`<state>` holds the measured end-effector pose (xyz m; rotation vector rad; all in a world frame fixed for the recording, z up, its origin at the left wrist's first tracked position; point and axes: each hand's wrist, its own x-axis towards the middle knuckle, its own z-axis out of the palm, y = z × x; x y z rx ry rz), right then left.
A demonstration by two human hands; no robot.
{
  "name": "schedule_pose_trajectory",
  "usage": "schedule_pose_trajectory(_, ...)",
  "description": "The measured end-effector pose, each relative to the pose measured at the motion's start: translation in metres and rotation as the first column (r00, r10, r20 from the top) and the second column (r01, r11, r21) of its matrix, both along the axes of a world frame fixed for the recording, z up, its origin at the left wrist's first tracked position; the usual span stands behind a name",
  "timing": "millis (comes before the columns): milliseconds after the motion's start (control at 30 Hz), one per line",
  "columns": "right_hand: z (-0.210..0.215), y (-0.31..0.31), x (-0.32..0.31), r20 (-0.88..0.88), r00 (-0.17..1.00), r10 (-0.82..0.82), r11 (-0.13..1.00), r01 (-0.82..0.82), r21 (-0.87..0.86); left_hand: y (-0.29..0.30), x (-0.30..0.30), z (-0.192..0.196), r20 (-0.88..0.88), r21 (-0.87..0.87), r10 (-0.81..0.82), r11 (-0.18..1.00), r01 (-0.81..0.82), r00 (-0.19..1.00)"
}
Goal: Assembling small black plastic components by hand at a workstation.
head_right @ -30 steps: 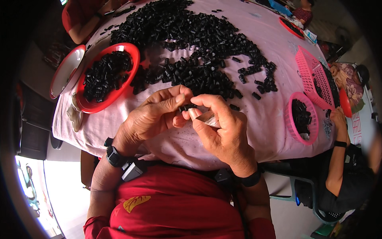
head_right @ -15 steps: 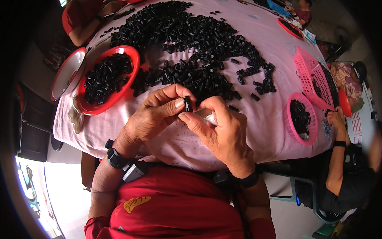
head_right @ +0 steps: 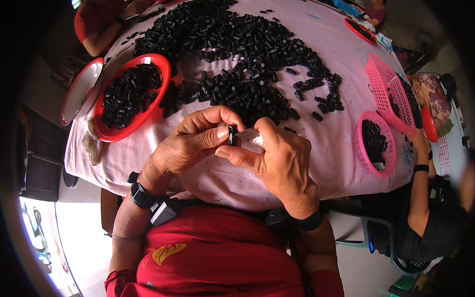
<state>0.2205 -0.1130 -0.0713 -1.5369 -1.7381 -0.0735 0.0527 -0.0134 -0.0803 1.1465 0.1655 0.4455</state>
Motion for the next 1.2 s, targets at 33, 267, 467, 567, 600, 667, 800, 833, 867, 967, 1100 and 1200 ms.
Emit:
schedule_pose_trajectory(33, 0.0, 0.0, 0.0, 0.006, 1.0, 0.002, 1.0, -0.002, 0.009, 0.0, -0.001, 0.001, -0.003, 0.007, -0.006, 1.0, 0.006, 1.0)
schedule_pose_trajectory(267, 0.0, -0.001, 0.0, 0.04, 0.999, -0.001, 1.0, 0.001, 0.001, 0.001, 0.002, -0.004, 0.001, 0.075, 0.02, 0.997, -0.02, 1.0)
schedule_pose_trajectory(467, 0.001, -0.001, -0.001, 0.055, 0.998, -0.013, 1.0, 0.012, 0.019, 0.0, 0.002, -0.004, 0.005, 0.069, 0.011, 0.998, -0.011, 1.0)
schedule_pose_trajectory(567, 0.001, -0.001, -0.002, 0.091, 0.995, -0.028, 0.999, 0.027, 0.019, 0.0, 0.002, -0.003, -0.01, 0.077, 0.008, 0.997, -0.007, 1.0)
schedule_pose_trajectory(600, 0.0, -0.001, -0.001, 0.105, 0.994, -0.034, 0.999, 0.031, 0.031, 0.0, 0.002, -0.003, -0.01, 0.077, 0.007, 0.997, -0.007, 1.0)
schedule_pose_trajectory(667, 0.0, -0.001, -0.001, 0.12, 0.992, -0.04, 0.998, 0.035, 0.043, -0.001, 0.003, -0.004, -0.016, 0.08, 0.019, 0.997, -0.018, 1.0)
schedule_pose_trajectory(800, 0.002, -0.003, -0.001, 0.155, 0.987, -0.039, 0.999, 0.042, -0.018, 0.001, 0.003, -0.008, -0.014, 0.084, 0.01, 0.996, -0.009, 1.0)
schedule_pose_trajectory(833, 0.002, -0.003, -0.001, 0.153, 0.988, -0.035, 0.999, 0.038, -0.023, 0.001, 0.003, -0.008, -0.014, 0.091, 0.012, 0.996, -0.011, 1.0)
schedule_pose_trajectory(867, 0.002, -0.003, -0.001, 0.153, 0.988, -0.035, 0.999, 0.039, -0.023, 0.001, 0.003, -0.009, -0.015, 0.098, 0.013, 0.995, -0.012, 1.0)
schedule_pose_trajectory(967, 0.003, -0.003, -0.001, 0.162, 0.986, -0.032, 0.999, 0.035, -0.018, 0.001, 0.004, -0.009, -0.013, 0.097, 0.007, 0.995, -0.005, 1.0)
schedule_pose_trajectory(1100, 0.001, -0.002, -0.001, 0.145, 0.989, -0.019, 0.999, 0.024, -0.031, 0.002, 0.003, -0.01, -0.006, 0.09, 0.008, 0.996, -0.007, 1.0)
schedule_pose_trajectory(1200, 0.002, -0.003, -0.002, 0.155, 0.987, -0.03, 0.999, 0.036, -0.036, 0.002, 0.002, -0.009, -0.021, 0.107, 0.017, 0.994, -0.015, 1.0)
